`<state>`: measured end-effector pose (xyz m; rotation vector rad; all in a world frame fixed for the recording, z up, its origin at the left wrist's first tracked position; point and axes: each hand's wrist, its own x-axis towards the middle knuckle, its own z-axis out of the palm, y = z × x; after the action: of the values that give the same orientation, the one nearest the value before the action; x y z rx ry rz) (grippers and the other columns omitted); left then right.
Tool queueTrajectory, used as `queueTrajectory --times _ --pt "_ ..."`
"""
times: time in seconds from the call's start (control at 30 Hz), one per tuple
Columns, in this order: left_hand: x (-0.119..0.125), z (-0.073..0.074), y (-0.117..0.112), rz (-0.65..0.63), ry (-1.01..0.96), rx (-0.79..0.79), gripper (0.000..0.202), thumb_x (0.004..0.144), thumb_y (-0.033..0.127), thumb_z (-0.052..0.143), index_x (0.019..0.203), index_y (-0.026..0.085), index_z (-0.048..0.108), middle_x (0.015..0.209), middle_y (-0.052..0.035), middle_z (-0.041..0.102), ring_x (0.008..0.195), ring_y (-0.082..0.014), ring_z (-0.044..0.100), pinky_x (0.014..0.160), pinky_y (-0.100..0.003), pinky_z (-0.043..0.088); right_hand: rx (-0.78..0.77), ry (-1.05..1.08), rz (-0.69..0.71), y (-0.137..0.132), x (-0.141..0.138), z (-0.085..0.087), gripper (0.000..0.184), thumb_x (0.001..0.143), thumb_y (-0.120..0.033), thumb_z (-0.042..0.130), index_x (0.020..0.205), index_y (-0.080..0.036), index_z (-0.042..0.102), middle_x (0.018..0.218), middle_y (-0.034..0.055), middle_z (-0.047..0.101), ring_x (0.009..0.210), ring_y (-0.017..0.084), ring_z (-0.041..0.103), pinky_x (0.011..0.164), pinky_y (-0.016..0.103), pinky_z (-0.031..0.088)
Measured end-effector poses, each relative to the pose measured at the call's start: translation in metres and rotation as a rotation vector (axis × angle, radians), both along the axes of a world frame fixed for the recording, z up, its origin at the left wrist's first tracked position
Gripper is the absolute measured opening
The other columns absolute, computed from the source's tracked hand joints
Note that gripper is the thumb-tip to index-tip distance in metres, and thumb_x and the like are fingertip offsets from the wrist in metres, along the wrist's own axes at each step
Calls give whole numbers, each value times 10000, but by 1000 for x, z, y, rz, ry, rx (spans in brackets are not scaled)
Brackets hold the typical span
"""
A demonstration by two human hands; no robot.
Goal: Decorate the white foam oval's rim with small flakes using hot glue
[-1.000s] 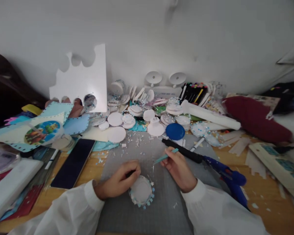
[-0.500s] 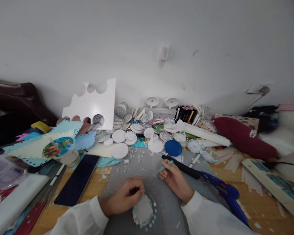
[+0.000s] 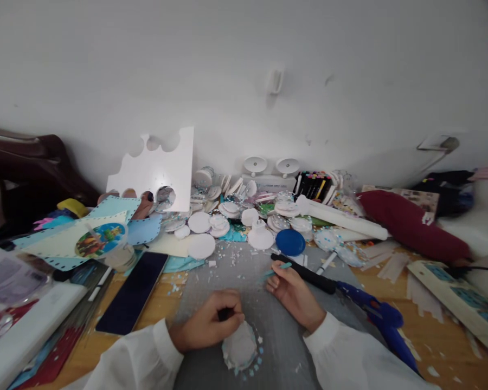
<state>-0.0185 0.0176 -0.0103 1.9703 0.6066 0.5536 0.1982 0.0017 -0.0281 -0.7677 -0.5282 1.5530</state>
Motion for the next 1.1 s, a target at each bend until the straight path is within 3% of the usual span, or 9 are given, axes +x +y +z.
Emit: queueTrajectory --times 0.23,0.5,0.67,1.1 --pt "1 0 0 16 1 14 286 860 262 537 609 149 456 659 8 446 631 -115 431 593 -236 325 3 9 2 -2 1 0 243 700 -279 796 779 -192 584 565 -58 467 548 90 414 577 245 347" --pt "4 7 -1 223 -26 37 331 917 322 466 681 136 602 702 -28 541 712 -155 523 679 -264 388 -6 44 22 0 4 -3 239 689 -257 795 780 -193 584 534 -56 462 536 87 401 556 231 337" --pt "4 2 3 305 -39 3 396 949 327 367 699 146 614 702 -23 553 719 -155 518 728 -273 394 -30 74 31 2 7 -3 217 691 -237 789 775 -196 593 533 -57 459 536 84 411 563 223 355" --pt "7 0 4 314 -62 -40 435 937 334 353 659 140 627 648 -7 506 642 -138 475 658 -258 383 -76 99 17 2 12 1 192 683 -205 772 759 -193 596 523 -59 448 531 80 415 565 214 380"
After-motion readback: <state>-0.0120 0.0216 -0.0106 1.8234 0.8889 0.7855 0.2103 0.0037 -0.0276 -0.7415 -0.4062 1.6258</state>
